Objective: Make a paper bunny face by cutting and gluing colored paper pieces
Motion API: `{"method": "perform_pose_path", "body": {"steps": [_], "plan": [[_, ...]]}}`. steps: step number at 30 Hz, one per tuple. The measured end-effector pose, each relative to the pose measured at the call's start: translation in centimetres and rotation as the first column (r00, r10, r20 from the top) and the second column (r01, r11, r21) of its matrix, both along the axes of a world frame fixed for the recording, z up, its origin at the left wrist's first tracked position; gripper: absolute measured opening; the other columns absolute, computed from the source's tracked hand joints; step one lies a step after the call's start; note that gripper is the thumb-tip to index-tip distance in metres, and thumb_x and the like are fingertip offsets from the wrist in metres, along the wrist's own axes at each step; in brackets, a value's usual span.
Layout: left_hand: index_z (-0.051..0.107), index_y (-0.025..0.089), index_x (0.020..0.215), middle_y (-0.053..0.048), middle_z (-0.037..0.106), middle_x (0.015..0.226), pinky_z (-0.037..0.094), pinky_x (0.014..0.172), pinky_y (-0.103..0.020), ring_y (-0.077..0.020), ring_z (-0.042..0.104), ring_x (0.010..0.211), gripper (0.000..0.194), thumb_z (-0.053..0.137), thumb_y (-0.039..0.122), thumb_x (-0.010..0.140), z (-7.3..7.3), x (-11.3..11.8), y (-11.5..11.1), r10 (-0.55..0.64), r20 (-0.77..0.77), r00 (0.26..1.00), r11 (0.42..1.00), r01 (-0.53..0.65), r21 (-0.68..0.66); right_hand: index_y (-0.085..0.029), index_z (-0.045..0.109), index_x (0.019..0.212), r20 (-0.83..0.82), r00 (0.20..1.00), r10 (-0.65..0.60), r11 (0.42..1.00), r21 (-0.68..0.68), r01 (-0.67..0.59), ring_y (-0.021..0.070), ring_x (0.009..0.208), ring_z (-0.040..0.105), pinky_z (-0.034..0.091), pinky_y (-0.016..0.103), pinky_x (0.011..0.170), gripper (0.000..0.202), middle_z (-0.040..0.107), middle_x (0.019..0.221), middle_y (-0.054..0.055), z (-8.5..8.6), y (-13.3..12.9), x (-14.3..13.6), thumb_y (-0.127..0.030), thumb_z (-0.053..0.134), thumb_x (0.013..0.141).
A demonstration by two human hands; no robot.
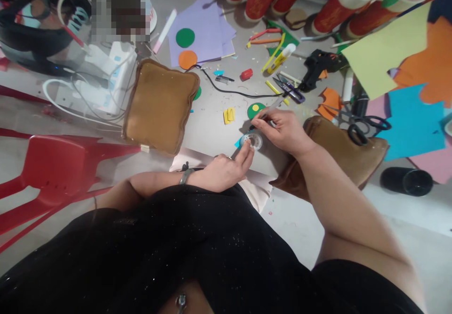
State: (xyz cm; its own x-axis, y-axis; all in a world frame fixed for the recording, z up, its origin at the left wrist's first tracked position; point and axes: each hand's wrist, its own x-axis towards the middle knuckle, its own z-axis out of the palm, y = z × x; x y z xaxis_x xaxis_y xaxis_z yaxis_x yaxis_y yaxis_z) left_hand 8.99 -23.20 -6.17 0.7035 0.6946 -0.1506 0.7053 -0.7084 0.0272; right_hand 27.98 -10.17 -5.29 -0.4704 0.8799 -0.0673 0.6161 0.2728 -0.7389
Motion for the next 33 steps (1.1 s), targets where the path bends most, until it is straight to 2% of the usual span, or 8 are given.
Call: {"method": "perform_pose_path", "body": {"steps": [4, 11, 19, 25, 33], "plan": [[0.042, 0.000, 0.167, -0.041, 0.038, 0.169, 0.051, 0.053, -0.031, -0.0175, 0.075, 0.075, 0.065, 0.032, 0.007, 0.103, 0.1, -0.1, 0.0, -0.008, 0.009, 1.000, 1.000, 0.008, -0.012, -0.026, 0.066, 0.083, -0.029, 0.999, -0.033, 0.999, -0.008, 0.033, 0.0270, 0.081, 0.069, 0.056, 0.042, 0.083, 0.039, 0.075, 0.085, 0.010, -0.1, -0.4, 0.1, -0.063, 0.069, 0.095], [0.043, 0.001, 0.167, -0.040, 0.040, 0.169, 0.052, 0.053, -0.030, -0.0168, 0.075, 0.073, 0.068, 0.030, 0.002, 0.100, 0.3, -0.1, 0.1, -0.011, -0.005, 1.000, 1.000, 0.011, -0.010, -0.026, 0.066, 0.081, -0.046, 0.997, -0.063, 0.998, -0.016, 0.063, 0.0261, 0.081, 0.068, 0.056, 0.041, 0.081, 0.045, 0.076, 0.090, 0.012, -0.2, -0.7, 0.4, -0.068, 0.067, 0.096], [0.043, 0.001, 0.167, -0.041, 0.039, 0.169, 0.054, 0.054, -0.030, -0.0180, 0.076, 0.074, 0.064, 0.034, 0.006, 0.104, 0.9, -0.3, 0.3, -0.021, -0.013, 1.000, 0.999, 0.020, -0.033, -0.027, 0.065, 0.081, -0.044, 0.996, -0.082, 0.996, -0.025, 0.080, 0.0263, 0.079, 0.066, 0.054, 0.041, 0.079, 0.039, 0.075, 0.087, 0.010, -0.2, -0.8, 0.8, -0.062, 0.068, 0.097], [0.043, 0.001, 0.167, -0.039, 0.038, 0.170, 0.054, 0.054, -0.030, -0.0177, 0.077, 0.075, 0.064, 0.033, 0.007, 0.104, 0.8, -0.3, 0.2, -0.018, -0.014, 1.000, 1.000, 0.018, -0.017, -0.025, 0.066, 0.082, -0.069, 0.995, -0.077, 0.997, -0.001, 0.077, 0.0244, 0.078, 0.068, 0.055, 0.039, 0.081, 0.035, 0.076, 0.088, 0.010, -0.5, -0.8, 1.0, -0.056, 0.069, 0.098], [0.049, 0.004, 0.165, -0.037, 0.044, 0.167, 0.056, 0.052, -0.030, -0.0174, 0.077, 0.070, 0.064, 0.033, 0.004, 0.103, 0.5, -0.2, 0.2, 0.002, 0.004, 1.000, 1.000, -0.003, 0.021, -0.022, 0.069, 0.078, -0.118, 0.989, -0.091, 0.991, 0.087, 0.101, 0.0187, 0.071, 0.067, 0.057, 0.034, 0.076, 0.042, 0.077, 0.084, 0.007, -1.8, -0.6, 1.6, -0.060, 0.071, 0.097]]}}
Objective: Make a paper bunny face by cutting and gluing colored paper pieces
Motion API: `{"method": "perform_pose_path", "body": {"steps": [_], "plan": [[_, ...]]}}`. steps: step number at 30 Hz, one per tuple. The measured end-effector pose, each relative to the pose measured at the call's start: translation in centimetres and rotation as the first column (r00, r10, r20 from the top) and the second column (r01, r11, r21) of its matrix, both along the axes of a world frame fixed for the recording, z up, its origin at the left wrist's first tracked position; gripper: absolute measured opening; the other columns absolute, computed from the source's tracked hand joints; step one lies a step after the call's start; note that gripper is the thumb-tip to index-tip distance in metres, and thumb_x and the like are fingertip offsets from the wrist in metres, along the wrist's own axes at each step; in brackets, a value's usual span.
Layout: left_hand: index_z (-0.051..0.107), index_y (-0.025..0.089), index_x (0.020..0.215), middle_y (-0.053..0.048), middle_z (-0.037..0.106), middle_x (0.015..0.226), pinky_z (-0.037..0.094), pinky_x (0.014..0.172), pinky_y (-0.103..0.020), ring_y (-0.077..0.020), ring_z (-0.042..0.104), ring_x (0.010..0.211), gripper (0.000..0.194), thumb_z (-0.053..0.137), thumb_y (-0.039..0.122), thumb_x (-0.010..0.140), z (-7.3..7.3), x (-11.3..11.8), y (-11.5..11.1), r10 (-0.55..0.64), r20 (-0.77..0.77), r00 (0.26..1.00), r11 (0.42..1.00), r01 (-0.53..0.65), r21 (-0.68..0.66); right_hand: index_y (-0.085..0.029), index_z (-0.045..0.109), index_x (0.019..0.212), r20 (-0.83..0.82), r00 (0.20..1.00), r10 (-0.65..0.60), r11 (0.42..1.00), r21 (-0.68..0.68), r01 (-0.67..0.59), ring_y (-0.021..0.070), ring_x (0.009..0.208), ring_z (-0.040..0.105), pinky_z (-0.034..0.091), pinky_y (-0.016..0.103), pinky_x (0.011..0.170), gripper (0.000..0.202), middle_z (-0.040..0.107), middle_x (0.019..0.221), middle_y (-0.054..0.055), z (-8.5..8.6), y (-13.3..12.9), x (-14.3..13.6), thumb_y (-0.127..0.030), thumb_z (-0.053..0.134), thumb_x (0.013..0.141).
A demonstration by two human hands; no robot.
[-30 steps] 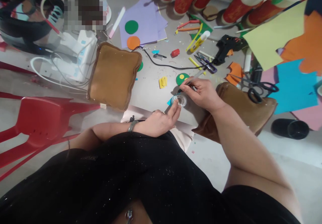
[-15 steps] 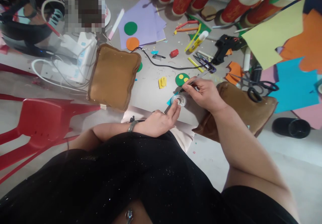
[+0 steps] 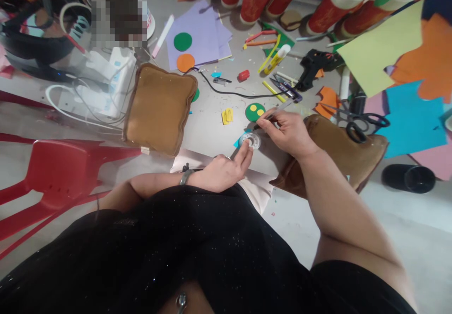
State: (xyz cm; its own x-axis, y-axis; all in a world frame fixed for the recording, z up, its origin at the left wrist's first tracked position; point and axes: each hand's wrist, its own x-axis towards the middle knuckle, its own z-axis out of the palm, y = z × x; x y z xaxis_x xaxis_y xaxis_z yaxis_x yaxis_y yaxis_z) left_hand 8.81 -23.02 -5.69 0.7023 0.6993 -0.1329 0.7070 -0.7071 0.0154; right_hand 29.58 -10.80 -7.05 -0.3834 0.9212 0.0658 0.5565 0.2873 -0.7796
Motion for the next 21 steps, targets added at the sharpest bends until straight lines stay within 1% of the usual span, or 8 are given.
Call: {"method": "perform_pose_path", "body": {"steps": [4, 6, 8, 10, 13, 15, 17, 21], "plan": [[0.049, 0.004, 0.165, -0.037, 0.045, 0.167, 0.056, 0.051, -0.030, -0.0171, 0.077, 0.069, 0.065, 0.032, 0.002, 0.102, -0.1, 0.0, 0.1, -0.001, 0.016, 1.000, 1.000, 0.001, -0.002, -0.022, 0.072, 0.079, -0.068, 0.992, -0.105, 0.992, 0.060, 0.109, 0.0183, 0.068, 0.068, 0.056, 0.032, 0.067, 0.045, 0.076, 0.080, 0.007, 0.3, -0.6, 0.2, -0.063, 0.075, 0.096], [0.049, 0.004, 0.165, -0.037, 0.044, 0.167, 0.056, 0.051, -0.031, -0.0166, 0.076, 0.068, 0.064, 0.033, 0.003, 0.103, -0.1, -0.1, 0.1, 0.001, 0.026, 1.000, 1.000, 0.000, -0.017, -0.022, 0.074, 0.090, -0.177, 0.972, -0.153, 0.986, 0.044, 0.163, 0.0175, 0.061, 0.067, 0.055, 0.032, 0.060, 0.045, 0.076, 0.077, 0.005, 0.5, -1.2, 0.2, -0.066, 0.076, 0.095], [0.049, 0.004, 0.165, -0.037, 0.044, 0.168, 0.056, 0.052, -0.032, -0.0167, 0.075, 0.069, 0.063, 0.033, 0.005, 0.104, 0.0, -0.3, 0.2, 0.001, 0.034, 0.999, 0.999, 0.000, -0.033, -0.023, 0.075, 0.103, -0.282, 0.951, -0.130, 0.990, 0.018, 0.140, 0.0177, 0.057, 0.068, 0.057, 0.033, 0.058, 0.044, 0.078, 0.077, 0.005, 0.6, -2.1, 0.2, -0.067, 0.073, 0.098], [0.049, 0.005, 0.165, -0.035, 0.043, 0.170, 0.055, 0.053, -0.032, -0.0166, 0.075, 0.071, 0.062, 0.033, 0.007, 0.105, 0.2, -0.5, 0.3, -0.002, 0.043, 0.999, 0.999, 0.004, -0.051, -0.024, 0.074, 0.109, -0.302, 0.948, -0.097, 0.994, 0.025, 0.109, 0.0198, 0.063, 0.073, 0.061, 0.035, 0.065, 0.039, 0.081, 0.081, 0.006, 0.7, -3.0, 0.3, -0.063, 0.069, 0.102], [0.046, 0.007, 0.167, -0.032, 0.040, 0.173, 0.055, 0.057, -0.033, -0.0168, 0.075, 0.074, 0.060, 0.034, 0.015, 0.109, 0.5, -0.8, 0.4, 0.011, 0.061, 0.998, 0.997, -0.006, -0.077, -0.026, 0.072, 0.108, -0.178, 0.982, -0.058, 0.997, 0.033, 0.065, 0.0249, 0.091, 0.082, 0.065, 0.041, 0.087, 0.026, 0.085, 0.099, 0.009, 0.6, -4.3, 0.8, -0.051, 0.074, 0.101], [0.044, 0.009, 0.168, -0.032, 0.038, 0.175, 0.055, 0.060, -0.034, -0.0175, 0.075, 0.078, 0.059, 0.032, 0.023, 0.112, 0.8, -1.0, 0.5, 0.019, 0.083, 0.996, 0.995, -0.011, -0.096, -0.028, 0.067, 0.111, -0.108, 0.994, 0.008, 1.000, -0.017, -0.009, 0.0290, 0.111, 0.081, 0.064, 0.046, 0.100, 0.030, 0.084, 0.117, 0.010, 0.4, -5.0, 1.1, -0.047, 0.082, 0.094], [0.044, 0.011, 0.168, -0.031, 0.036, 0.176, 0.054, 0.061, -0.033, -0.0179, 0.076, 0.081, 0.057, 0.032, 0.029, 0.115, 0.9, -1.1, 0.6, 0.024, 0.096, 0.995, 0.992, -0.012, -0.123, -0.030, 0.062, 0.114, -0.079, 0.995, 0.058, 0.996, -0.068, -0.063, 0.0319, 0.122, 0.078, 0.062, 0.052, 0.107, 0.038, 0.081, 0.130, 0.010, 0.1, -5.4, 1.2, -0.046, 0.085, 0.089], [0.052, 0.015, 0.159, -0.029, 0.034, 0.178, 0.052, 0.058, -0.031, -0.0177, 0.076, 0.083, 0.052, 0.039, 0.040, 0.115, 0.5, -1.5, 0.5, 0.045, 0.129, 0.991, 0.990, -0.027, -0.136, -0.032, 0.059, 0.112, -0.018, 0.999, 0.026, 0.997, -0.078, -0.028, 0.0355, 0.128, 0.074, 0.058, 0.060, 0.113, 0.042, 0.078, 0.135, 0.008, -0.7, -5.8, 0.8, -0.044, 0.087, 0.084]]}}
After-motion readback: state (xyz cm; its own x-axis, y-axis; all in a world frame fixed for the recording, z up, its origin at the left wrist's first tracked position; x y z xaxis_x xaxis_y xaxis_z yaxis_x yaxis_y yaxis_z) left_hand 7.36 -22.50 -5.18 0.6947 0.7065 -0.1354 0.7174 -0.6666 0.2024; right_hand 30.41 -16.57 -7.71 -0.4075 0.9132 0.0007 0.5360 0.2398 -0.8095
